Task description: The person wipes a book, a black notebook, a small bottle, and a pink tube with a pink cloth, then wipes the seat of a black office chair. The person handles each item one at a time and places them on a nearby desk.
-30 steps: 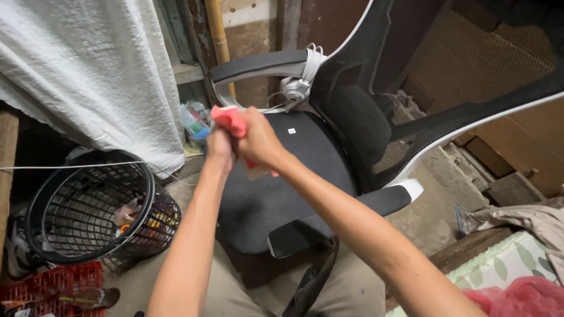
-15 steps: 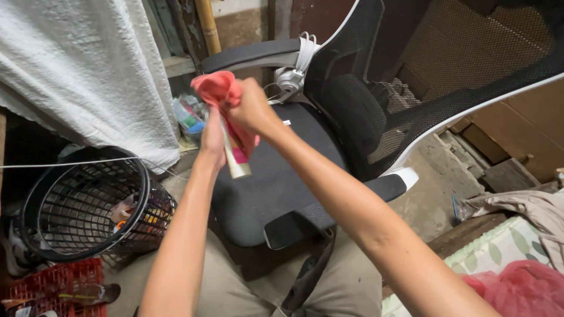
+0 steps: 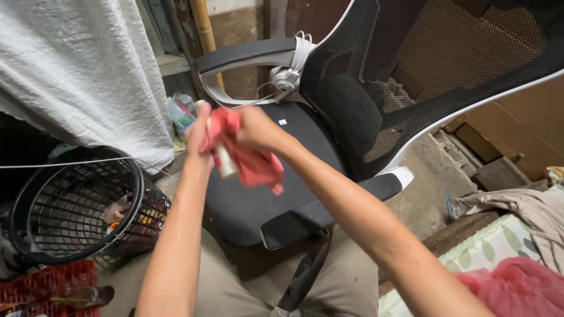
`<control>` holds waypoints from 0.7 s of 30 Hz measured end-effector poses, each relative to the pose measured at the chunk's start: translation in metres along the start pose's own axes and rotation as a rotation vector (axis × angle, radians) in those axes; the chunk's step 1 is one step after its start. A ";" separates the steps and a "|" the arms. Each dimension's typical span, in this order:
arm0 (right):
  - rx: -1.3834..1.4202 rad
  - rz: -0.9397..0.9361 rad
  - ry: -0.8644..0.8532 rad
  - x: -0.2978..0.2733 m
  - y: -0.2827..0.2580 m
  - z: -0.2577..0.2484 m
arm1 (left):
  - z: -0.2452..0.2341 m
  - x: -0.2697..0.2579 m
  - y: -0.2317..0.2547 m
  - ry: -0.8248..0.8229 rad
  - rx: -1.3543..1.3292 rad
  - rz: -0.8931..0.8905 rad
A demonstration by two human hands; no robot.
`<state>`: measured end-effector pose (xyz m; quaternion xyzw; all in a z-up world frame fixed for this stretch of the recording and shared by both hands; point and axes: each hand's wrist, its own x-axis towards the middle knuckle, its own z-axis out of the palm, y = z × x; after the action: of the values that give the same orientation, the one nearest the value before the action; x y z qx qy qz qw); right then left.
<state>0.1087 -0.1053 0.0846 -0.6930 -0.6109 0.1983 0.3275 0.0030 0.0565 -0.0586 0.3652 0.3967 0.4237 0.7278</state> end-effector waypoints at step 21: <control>0.776 0.481 0.405 0.008 0.035 0.033 | 0.058 -0.077 0.065 0.194 -0.396 0.518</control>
<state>0.1126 -0.0916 0.0379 -0.6660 -0.2391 0.3425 0.6180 0.0082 0.0002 0.0428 0.2636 0.2682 0.6961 0.6116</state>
